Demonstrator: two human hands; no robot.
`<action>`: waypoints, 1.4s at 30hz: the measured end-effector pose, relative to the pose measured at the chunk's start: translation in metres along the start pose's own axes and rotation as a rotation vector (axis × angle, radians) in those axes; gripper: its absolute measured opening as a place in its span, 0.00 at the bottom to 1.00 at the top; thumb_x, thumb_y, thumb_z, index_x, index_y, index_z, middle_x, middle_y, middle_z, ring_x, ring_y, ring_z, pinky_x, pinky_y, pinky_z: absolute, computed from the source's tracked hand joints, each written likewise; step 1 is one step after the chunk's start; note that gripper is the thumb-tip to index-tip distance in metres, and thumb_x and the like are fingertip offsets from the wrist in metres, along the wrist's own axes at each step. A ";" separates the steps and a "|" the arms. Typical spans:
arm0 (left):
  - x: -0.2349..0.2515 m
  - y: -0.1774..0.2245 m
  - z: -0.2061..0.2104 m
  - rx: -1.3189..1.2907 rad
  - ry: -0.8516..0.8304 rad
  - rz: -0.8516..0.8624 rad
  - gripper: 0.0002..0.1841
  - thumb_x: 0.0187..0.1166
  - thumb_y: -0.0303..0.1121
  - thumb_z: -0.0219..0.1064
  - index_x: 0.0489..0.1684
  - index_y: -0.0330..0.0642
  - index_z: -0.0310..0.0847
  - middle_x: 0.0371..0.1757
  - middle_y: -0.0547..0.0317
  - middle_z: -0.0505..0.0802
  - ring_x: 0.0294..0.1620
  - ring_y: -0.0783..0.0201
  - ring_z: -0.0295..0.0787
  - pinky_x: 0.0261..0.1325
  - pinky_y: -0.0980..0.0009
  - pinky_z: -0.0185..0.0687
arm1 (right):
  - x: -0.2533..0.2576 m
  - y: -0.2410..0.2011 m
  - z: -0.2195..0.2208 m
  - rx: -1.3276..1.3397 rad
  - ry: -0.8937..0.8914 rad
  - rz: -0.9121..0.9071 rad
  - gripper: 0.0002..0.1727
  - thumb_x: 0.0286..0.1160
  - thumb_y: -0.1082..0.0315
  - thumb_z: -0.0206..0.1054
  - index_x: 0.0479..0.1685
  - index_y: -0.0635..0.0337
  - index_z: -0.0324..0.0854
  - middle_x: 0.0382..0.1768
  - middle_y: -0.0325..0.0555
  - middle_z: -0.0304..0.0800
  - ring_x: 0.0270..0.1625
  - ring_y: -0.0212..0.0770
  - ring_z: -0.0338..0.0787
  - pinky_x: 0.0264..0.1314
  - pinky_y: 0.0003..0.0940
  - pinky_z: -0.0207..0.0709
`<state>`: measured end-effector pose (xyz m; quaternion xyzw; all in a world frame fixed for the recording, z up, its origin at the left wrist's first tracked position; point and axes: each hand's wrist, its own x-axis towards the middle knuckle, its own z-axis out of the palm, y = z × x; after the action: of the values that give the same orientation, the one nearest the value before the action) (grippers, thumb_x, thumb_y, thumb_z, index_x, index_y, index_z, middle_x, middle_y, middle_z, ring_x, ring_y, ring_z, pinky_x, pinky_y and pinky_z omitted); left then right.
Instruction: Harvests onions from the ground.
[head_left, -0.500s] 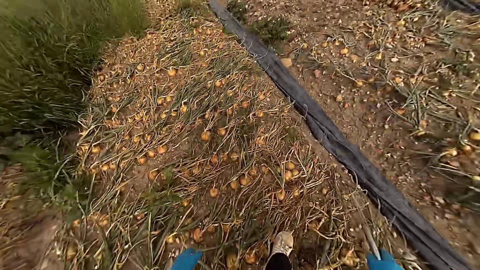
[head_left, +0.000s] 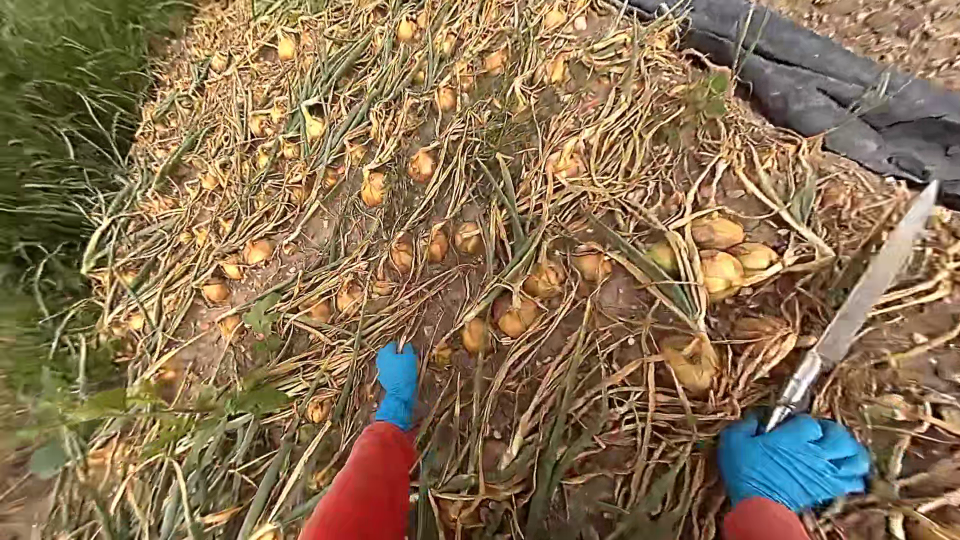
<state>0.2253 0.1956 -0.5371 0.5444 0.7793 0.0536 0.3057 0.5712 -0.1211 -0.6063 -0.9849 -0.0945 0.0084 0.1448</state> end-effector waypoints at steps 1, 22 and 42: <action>0.003 -0.001 0.002 -0.122 0.047 0.067 0.19 0.91 0.38 0.58 0.59 0.28 0.85 0.58 0.31 0.90 0.65 0.39 0.85 0.70 0.40 0.76 | 0.001 -0.004 0.003 0.037 0.015 0.002 0.31 0.76 0.60 0.62 0.72 0.76 0.73 0.80 0.78 0.67 0.87 0.77 0.60 0.84 0.72 0.55; 0.001 0.027 0.018 0.354 -0.231 0.454 0.28 0.81 0.39 0.71 0.76 0.31 0.77 0.78 0.33 0.79 0.82 0.41 0.74 0.84 0.45 0.67 | -0.002 0.001 0.013 0.095 0.091 -0.010 0.27 0.76 0.61 0.61 0.63 0.80 0.72 0.73 0.84 0.69 0.81 0.84 0.64 0.75 0.80 0.57; -0.040 0.017 0.003 -0.385 -0.108 0.489 0.17 0.93 0.29 0.47 0.56 0.26 0.81 0.38 0.54 0.91 0.40 0.70 0.88 0.50 0.73 0.84 | -0.001 0.002 0.014 0.119 0.082 -0.034 0.28 0.74 0.57 0.56 0.56 0.80 0.68 0.71 0.86 0.66 0.78 0.88 0.61 0.66 0.84 0.57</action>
<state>0.2497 0.1659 -0.5158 0.6500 0.5834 0.2432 0.4219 0.5694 -0.1189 -0.6198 -0.9723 -0.1045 -0.0288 0.2071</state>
